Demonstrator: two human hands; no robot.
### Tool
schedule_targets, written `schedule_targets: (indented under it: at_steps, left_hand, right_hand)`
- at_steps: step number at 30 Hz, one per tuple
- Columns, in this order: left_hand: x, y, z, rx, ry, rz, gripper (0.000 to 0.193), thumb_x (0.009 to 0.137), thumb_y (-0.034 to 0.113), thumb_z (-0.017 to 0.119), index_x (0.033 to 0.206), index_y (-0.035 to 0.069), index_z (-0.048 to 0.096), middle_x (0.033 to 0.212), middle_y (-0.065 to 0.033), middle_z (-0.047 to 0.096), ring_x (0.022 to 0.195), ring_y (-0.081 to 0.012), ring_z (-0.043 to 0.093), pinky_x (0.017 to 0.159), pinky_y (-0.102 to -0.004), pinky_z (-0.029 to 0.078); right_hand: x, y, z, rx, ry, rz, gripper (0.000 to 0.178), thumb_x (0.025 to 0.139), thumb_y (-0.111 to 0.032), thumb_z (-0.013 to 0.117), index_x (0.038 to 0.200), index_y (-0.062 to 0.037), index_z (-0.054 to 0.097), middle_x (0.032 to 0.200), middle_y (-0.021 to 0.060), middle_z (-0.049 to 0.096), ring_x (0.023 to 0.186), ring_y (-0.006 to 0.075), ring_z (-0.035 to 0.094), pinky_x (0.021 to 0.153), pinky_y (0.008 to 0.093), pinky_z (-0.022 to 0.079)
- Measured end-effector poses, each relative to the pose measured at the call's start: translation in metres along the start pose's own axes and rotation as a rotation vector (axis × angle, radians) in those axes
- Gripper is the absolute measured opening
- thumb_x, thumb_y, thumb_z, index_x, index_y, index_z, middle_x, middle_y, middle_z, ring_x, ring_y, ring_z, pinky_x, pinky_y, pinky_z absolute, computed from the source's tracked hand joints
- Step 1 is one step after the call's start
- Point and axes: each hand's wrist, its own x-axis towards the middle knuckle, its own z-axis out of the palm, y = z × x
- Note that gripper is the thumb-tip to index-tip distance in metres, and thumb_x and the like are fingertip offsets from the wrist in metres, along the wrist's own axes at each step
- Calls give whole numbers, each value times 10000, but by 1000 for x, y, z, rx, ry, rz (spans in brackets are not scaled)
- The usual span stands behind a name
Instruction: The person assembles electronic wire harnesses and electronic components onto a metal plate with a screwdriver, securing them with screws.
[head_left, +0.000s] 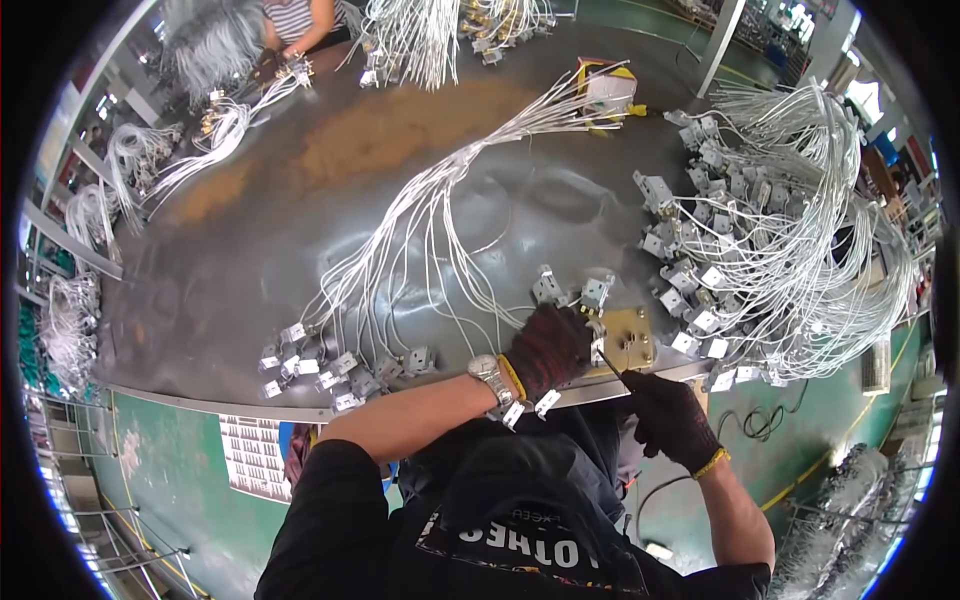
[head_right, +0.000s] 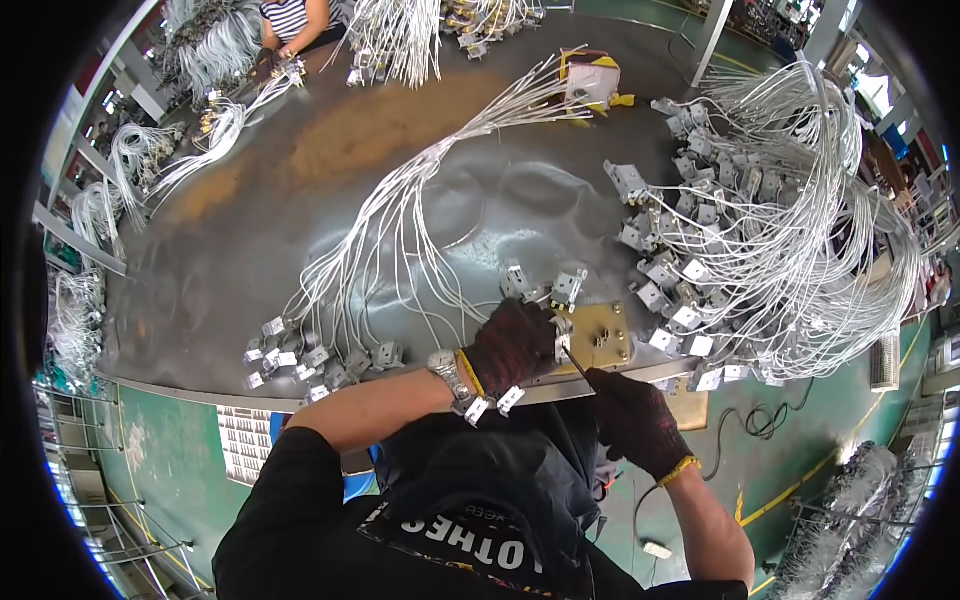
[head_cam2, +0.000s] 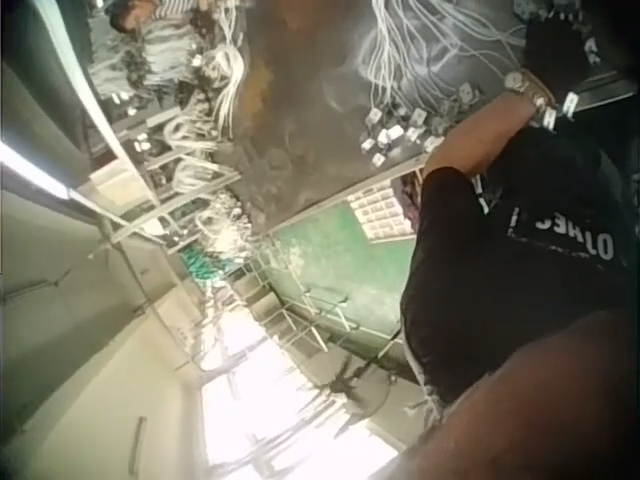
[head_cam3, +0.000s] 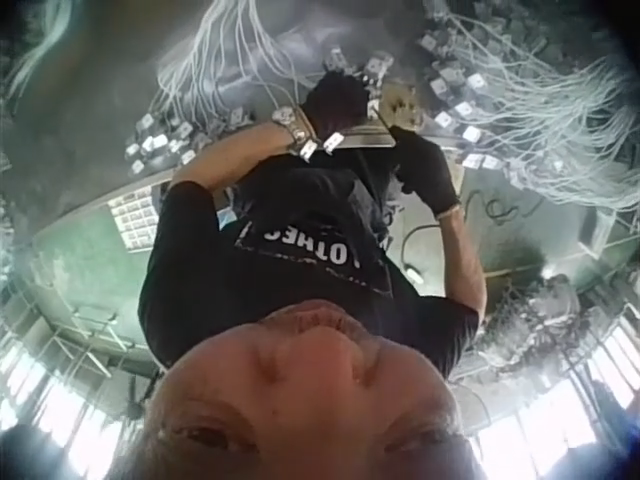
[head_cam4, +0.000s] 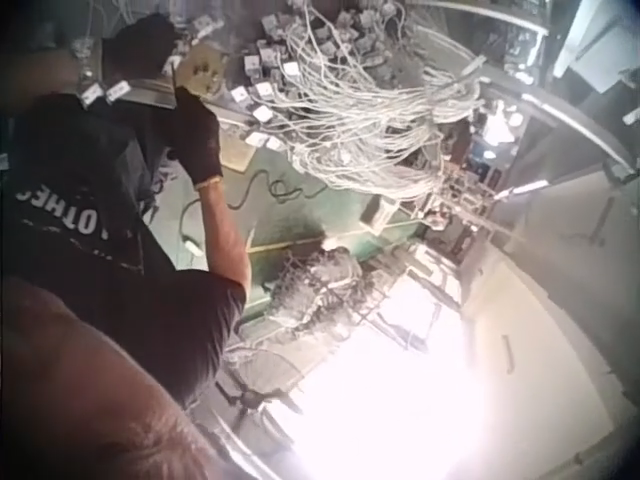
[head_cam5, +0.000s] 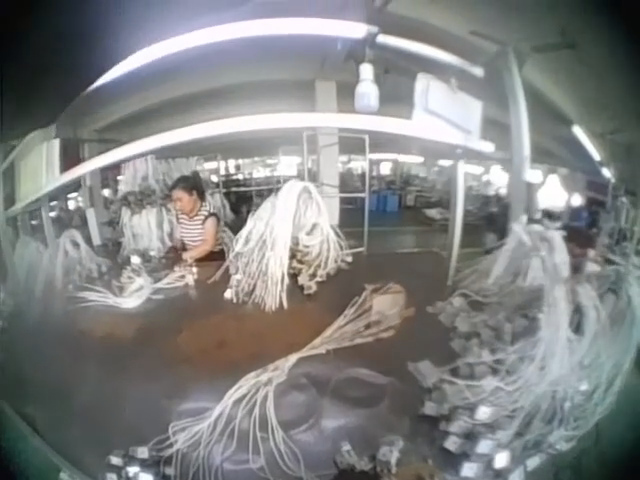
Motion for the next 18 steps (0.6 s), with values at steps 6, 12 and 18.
schedule_targets:
  at_steps: [6, 12, 18]
  left_hand:
    - [0, -1, 0, 10, 10, -22, 226, 825, 309, 685, 962, 130, 699, 903, -93, 715, 893, -286, 697, 743, -452, 501]
    - [5, 3, -5, 43, -84, -60, 262, 818, 338, 698, 985, 136, 694, 935, -89, 716, 900, -281, 696, 749, -457, 499]
    - [1, 5, -10, 66, -141, -78, 356, 800, 416, 716, 1032, 153, 658, 976, -53, 684, 937, -259, 662, 760, -430, 480]
  right_hand:
    - [6, -3, 1, 18, -7, -19, 426, 1012, -164, 582, 1418, -37, 571, 892, 48, 728, 558, 92, 605, 419, 247, 503]
    - [11, 12, 8, 90, 22, -74, 430, 1006, -164, 596, 1416, -39, 569, 842, 40, 701, 557, 94, 603, 416, 248, 500]
    - [9, 11, 7, 157, 30, -86, 428, 995, -143, 608, 1401, -16, 563, 792, 31, 667, 538, 88, 591, 412, 244, 495]
